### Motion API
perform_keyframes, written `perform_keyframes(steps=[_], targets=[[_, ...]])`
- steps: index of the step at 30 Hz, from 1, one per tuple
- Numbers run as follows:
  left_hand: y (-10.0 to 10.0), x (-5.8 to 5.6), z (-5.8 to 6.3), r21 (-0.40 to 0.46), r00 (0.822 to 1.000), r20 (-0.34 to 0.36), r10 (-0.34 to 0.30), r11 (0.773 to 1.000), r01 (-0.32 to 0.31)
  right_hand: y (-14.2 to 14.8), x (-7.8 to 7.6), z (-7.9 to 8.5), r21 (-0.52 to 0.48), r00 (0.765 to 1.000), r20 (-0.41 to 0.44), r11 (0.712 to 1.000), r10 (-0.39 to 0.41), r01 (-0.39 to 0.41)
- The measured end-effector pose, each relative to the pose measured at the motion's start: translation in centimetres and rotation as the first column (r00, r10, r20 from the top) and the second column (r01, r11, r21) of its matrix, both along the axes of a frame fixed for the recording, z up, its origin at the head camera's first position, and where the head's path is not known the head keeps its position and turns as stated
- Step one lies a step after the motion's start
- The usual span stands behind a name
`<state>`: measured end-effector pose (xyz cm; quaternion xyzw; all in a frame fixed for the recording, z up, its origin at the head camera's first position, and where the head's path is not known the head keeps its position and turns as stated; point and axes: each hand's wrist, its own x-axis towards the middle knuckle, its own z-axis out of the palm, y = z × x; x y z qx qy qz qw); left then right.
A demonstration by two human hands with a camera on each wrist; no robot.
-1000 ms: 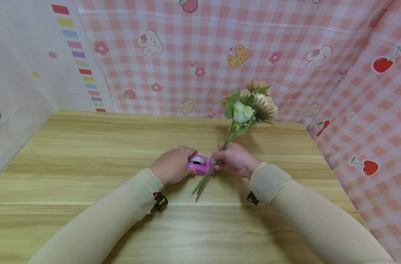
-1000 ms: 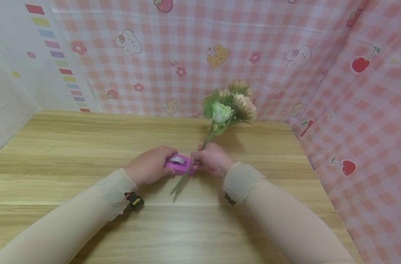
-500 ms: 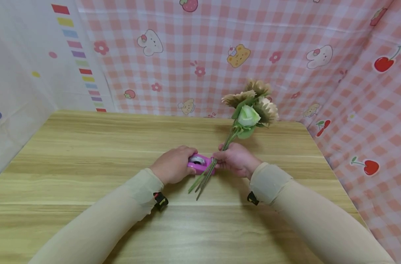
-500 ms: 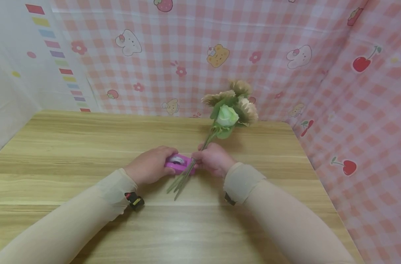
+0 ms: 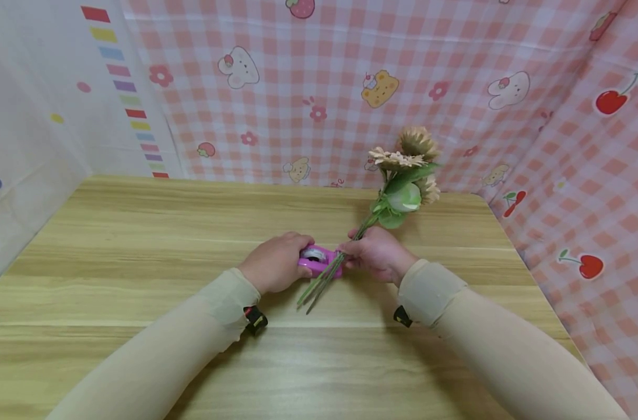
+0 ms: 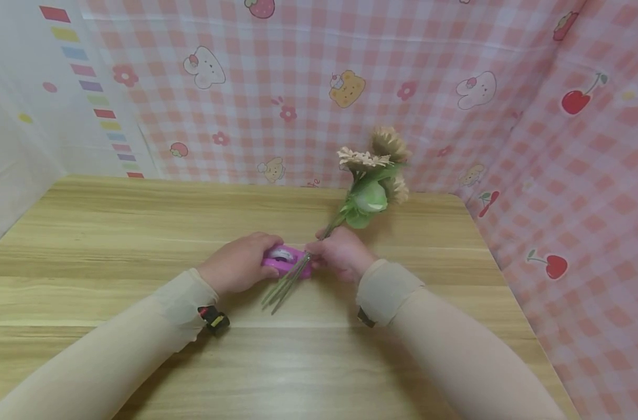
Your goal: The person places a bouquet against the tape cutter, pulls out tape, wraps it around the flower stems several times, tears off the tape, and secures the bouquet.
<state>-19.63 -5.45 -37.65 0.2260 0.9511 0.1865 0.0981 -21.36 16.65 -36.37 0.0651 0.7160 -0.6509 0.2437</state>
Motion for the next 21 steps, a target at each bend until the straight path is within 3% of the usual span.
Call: perform_keyframes(steps=[7,21], targets=[[-0.02,-0.04,0.0,-0.001,1.0,0.0,-0.004,1.0,0.004,0.1,0.03,0.14,0.047,1.0,0.008,0.999,-0.02,0.02],[0.06,-0.1,-0.14,-0.004,1.0,-0.005,0.003,1.0,-0.003,0.62,-0.16,0.32,-0.195,0.994,0.106,0.981,0.01,0.011]])
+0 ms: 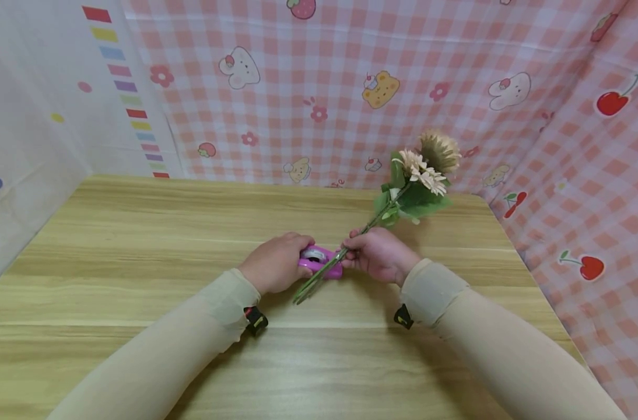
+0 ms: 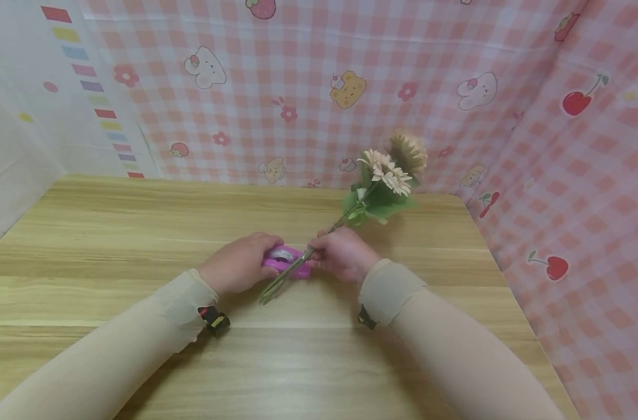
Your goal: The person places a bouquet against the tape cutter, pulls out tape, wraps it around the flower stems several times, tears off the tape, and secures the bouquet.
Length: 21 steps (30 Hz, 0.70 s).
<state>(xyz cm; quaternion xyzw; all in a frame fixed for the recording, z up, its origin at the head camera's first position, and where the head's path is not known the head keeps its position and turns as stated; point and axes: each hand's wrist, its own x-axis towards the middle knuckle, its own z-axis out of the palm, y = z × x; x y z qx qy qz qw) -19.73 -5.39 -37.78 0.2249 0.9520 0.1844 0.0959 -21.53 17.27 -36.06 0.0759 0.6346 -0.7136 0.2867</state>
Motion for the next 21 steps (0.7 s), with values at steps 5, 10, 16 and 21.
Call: perform_keyframes(steps=[5,10,16,21], targets=[[-0.01,-0.02,-0.09,-0.006,1.0,-0.002,0.001,1.0,-0.001,0.16,0.01,-0.02,-0.031,1.0,0.014,1.0,0.0,0.0],[0.0,0.02,-0.13,-0.011,1.0,-0.008,0.0,1.0,0.0,0.26,0.13,-0.25,-0.019,1.0,-0.005,1.0,-0.011,0.01],[-0.02,0.04,-0.08,-0.018,1.0,-0.015,-0.001,1.0,0.001,0.18,0.23,-0.48,-0.006,0.998,-0.013,0.998,-0.064,0.064],[0.02,0.0,-0.1,-0.022,1.0,-0.014,-0.004,1.0,0.003,0.14,0.17,-0.33,-0.023,0.998,0.003,0.997,-0.067,0.067]])
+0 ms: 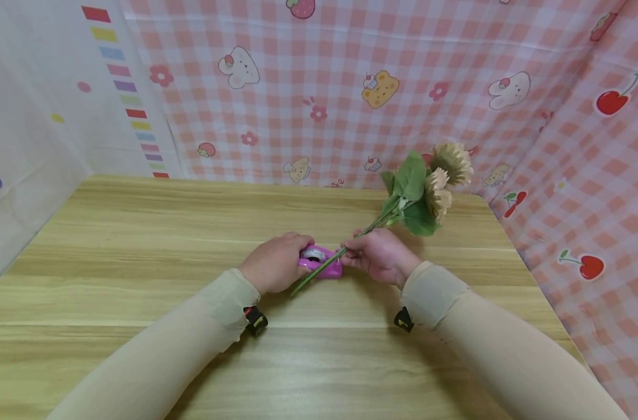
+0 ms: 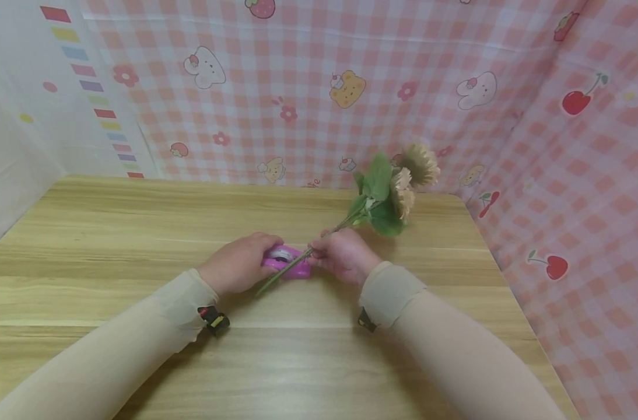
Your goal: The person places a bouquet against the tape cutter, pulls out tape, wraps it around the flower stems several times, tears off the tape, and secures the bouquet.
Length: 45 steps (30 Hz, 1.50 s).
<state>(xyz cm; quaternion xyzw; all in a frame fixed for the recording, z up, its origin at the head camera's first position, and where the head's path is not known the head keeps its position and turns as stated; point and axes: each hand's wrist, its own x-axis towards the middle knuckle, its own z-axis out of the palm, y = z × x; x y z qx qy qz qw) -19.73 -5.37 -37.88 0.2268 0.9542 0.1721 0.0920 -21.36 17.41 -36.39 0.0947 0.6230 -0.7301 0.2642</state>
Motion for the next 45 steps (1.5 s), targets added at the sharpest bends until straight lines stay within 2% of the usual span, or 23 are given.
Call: perform_keyframes(steps=[6,11,18,32,39,45], targets=[[0.04,0.05,0.12,-0.001,1.0,0.001,0.002,1.0,-0.002,-0.17,-0.06,0.31,-0.053,0.999,0.036,0.999,0.002,0.0],[0.07,0.1,0.17,-0.001,1.0,-0.003,0.006,1.0,-0.006,-0.44,-0.15,0.07,-0.044,1.0,0.032,0.999,-0.001,0.002],[0.1,0.05,0.02,-0.001,1.0,-0.004,0.008,1.0,-0.008,-0.59,-0.1,-0.21,-0.042,0.998,0.021,0.997,-0.057,0.058],[0.04,0.07,-0.02,0.013,1.0,0.001,0.012,1.0,-0.012,-0.73,0.1,-0.01,-0.048,0.998,0.006,0.997,-0.065,0.065],[0.02,0.04,-0.01,0.011,1.0,0.008,0.011,1.0,-0.011,-0.54,0.31,0.0,-0.009,0.996,0.004,0.996,-0.09,0.09],[-0.01,0.04,-0.01,0.011,1.0,0.007,0.01,1.0,-0.01,-0.31,0.52,-0.09,-0.014,0.993,-0.008,0.993,-0.114,0.114]])
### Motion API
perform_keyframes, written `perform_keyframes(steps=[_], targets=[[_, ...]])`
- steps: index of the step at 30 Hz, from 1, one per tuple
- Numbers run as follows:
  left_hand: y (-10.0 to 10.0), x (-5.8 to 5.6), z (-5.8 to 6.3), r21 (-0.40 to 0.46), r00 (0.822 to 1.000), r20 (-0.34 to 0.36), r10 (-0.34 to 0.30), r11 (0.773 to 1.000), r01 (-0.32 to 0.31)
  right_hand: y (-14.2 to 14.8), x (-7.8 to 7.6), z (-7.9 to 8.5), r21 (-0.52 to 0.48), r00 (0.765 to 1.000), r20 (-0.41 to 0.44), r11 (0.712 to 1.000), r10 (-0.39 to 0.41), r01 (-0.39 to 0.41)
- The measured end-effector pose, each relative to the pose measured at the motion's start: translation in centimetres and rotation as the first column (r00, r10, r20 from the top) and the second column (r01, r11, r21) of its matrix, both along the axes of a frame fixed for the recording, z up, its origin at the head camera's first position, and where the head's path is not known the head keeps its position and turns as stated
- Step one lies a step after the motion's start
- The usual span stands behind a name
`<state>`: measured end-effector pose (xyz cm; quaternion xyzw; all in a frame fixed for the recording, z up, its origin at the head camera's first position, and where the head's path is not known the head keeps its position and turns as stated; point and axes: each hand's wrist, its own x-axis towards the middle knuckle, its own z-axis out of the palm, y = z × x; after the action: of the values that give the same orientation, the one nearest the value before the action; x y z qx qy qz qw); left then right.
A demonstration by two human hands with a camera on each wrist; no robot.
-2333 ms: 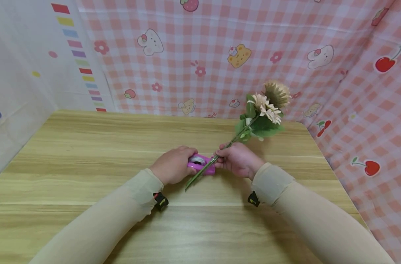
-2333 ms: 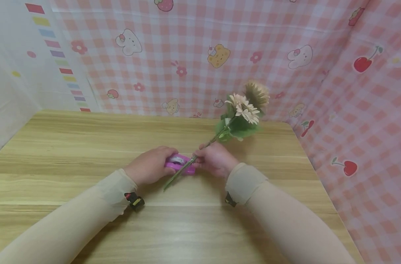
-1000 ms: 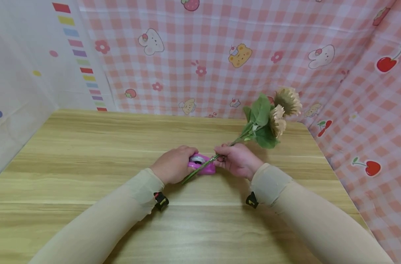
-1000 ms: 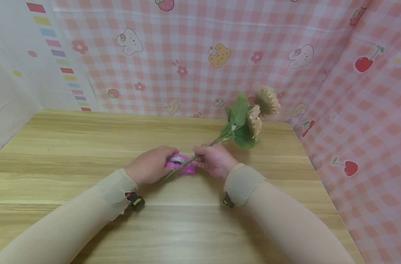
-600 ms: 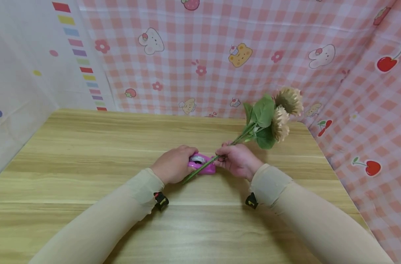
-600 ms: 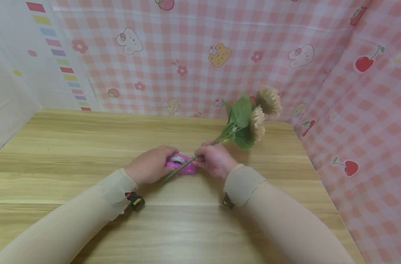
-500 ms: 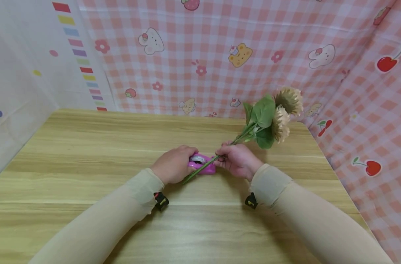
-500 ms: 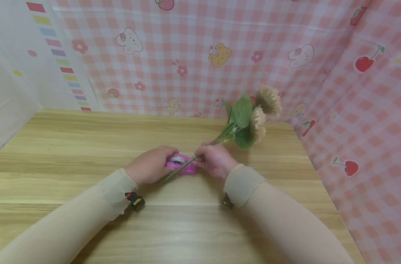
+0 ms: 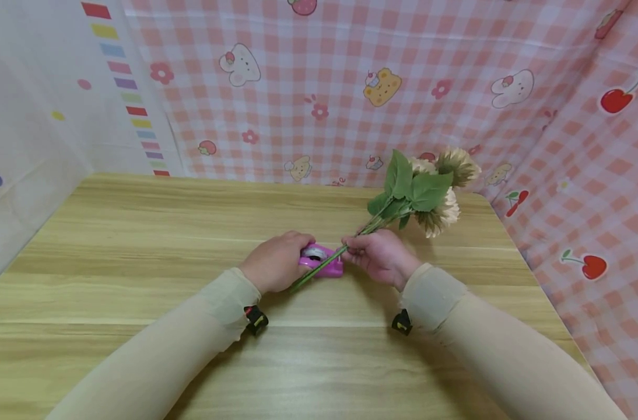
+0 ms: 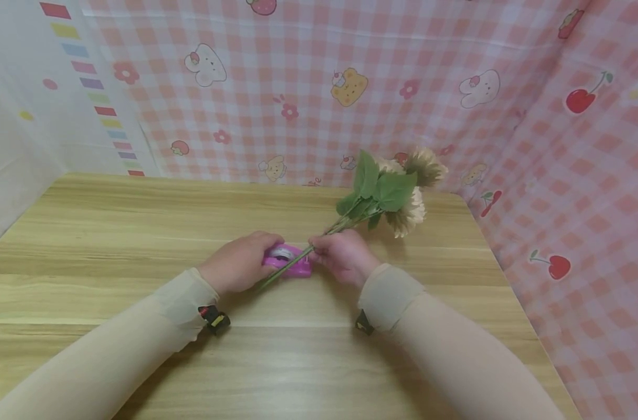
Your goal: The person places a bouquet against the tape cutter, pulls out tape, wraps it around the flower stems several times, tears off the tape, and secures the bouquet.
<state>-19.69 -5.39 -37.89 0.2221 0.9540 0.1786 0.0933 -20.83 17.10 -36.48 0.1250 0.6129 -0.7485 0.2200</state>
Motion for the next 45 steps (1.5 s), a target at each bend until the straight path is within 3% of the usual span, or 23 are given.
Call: perform_keyframes(steps=[11,23,32,45], targets=[[0.0,0.2,0.0,0.009,1.0,-0.001,0.004,1.0,-0.004,-0.3,0.0,0.0,-0.088,0.999,0.032,0.995,-0.034,0.037],[0.0,0.2,0.1,0.004,1.0,-0.007,0.004,1.0,-0.004,0.2,-0.7,-1.0,-0.036,0.99,0.097,0.994,-0.101,0.105],[-0.1,0.1,-0.1,-0.005,1.0,-0.01,-0.003,1.0,0.003,0.4,-0.9,-1.5,-0.063,0.99,0.104,0.993,-0.093,0.1],[0.0,0.2,0.0,-0.007,1.0,-0.012,-0.01,1.0,0.01,0.6,-1.0,-1.5,-0.016,0.996,0.067,0.998,-0.061,0.062]])
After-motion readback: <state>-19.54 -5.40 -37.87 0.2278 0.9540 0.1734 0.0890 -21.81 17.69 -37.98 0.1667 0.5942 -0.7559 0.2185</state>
